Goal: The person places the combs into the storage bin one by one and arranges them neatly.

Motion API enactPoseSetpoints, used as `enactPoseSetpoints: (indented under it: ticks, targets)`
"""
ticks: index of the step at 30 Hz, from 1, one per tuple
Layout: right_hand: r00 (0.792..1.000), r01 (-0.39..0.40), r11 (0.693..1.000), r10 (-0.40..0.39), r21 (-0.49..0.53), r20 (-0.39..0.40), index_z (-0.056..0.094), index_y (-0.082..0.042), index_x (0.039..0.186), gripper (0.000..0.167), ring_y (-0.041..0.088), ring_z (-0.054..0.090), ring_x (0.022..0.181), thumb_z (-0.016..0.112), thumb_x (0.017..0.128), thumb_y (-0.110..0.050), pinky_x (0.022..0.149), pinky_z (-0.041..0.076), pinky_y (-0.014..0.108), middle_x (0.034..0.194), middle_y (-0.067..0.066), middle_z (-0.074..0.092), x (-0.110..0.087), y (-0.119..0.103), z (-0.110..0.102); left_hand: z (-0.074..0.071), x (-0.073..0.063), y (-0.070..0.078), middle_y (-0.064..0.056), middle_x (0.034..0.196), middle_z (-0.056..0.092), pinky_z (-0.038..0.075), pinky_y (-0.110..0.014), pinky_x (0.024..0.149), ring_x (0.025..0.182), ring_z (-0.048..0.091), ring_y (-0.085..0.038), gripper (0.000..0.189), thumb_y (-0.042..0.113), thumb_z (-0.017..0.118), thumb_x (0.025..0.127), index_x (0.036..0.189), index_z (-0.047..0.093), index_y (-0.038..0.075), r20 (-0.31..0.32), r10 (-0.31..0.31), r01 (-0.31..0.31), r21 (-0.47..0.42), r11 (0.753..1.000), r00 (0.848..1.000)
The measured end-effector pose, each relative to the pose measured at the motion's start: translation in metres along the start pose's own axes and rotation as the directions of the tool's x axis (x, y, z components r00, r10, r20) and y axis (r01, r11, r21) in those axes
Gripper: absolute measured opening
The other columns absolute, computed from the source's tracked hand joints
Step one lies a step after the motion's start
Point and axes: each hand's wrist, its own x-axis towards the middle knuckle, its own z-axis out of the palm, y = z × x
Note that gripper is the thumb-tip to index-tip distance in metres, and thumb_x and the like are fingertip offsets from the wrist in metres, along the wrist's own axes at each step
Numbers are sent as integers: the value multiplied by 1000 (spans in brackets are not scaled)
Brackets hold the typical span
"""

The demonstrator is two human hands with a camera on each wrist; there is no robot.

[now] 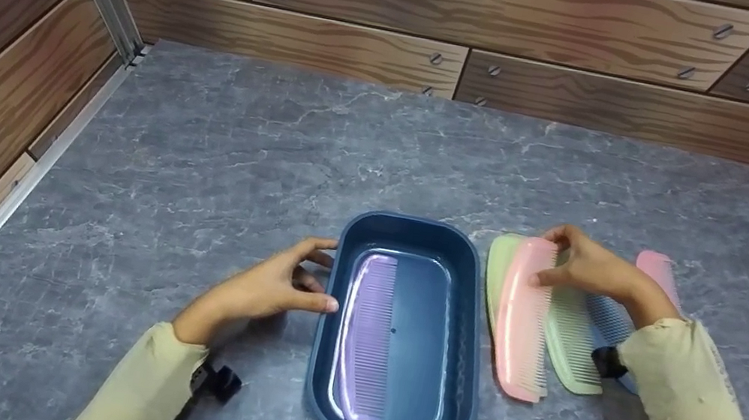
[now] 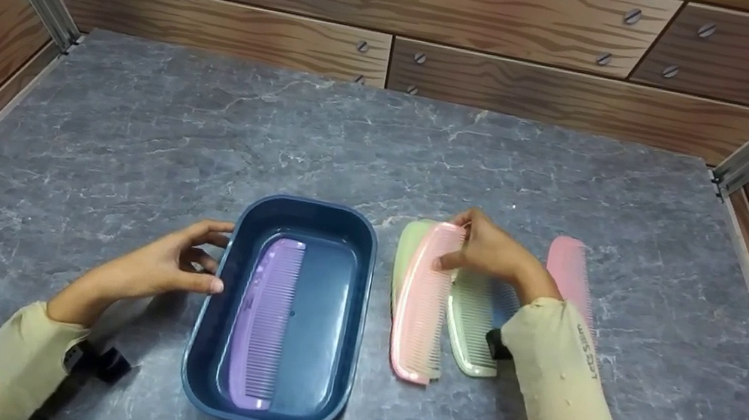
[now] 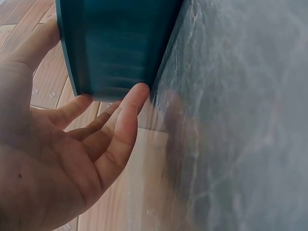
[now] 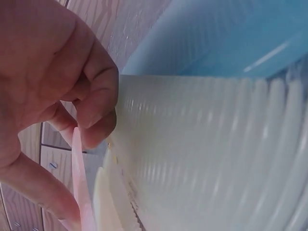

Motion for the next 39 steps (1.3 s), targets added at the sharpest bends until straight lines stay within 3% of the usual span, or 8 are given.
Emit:
enactPoseSetpoints:
  ticks: [7, 18, 23, 31, 39]
  targets:
    - [1000, -7, 995, 7, 103, 0, 31, 5, 127, 63, 18, 49, 86, 73, 85, -16, 67, 47, 25, 112, 21, 45, -6, 5, -2, 0, -1, 0, -18, 139, 46, 53, -32, 88, 99, 64, -19, 86, 29, 79, 81, 150, 29, 13, 15, 18, -18, -14, 1000, 1000]
    - [999, 31, 964, -23, 266, -34, 30, 6, 131, 61, 13, 56, 85, 69, 86, -8, 69, 53, 26, 118, 20, 43, -9, 8, 1, 1, -1, -1, -18, 139, 45, 55, -32, 87, 104, 64, -22, 86, 28, 79, 81, 150, 29, 11, 19, 18, -17, -45, 999, 1000]
    - [999, 21, 956, -9, 292, -40, 31, 5, 132, 60, 13, 58, 87, 68, 86, -7, 72, 54, 27, 123, 21, 47, -11, 10, 2, 0, -1, -1, -21, 138, 45, 55, -32, 89, 104, 64, -23, 88, 27, 79, 80, 149, 29, 9, 20, 27, -26, -62, 998, 999]
    - [1000, 18, 928, -11, 372, -23, 32, 1, 132, 57, 11, 59, 76, 67, 87, -6, 65, 50, 26, 97, 2, 64, -11, 10, 2, 0, 0, -3, -21, 137, 46, 55, -31, 88, 102, 64, -21, 89, 28, 79, 80, 150, 28, 9, 21, 31, -29, -58, 998, 999]
    - [998, 46, 916, -29, 398, -49, 31, -1, 132, 55, 9, 61, 74, 66, 89, -7, 64, 51, 25, 94, -2, 67, -13, 9, 5, 0, 0, -1, -19, 138, 47, 55, -32, 87, 100, 65, -21, 86, 28, 78, 82, 150, 28, 10, 13, 42, -42, -13, 999, 999]
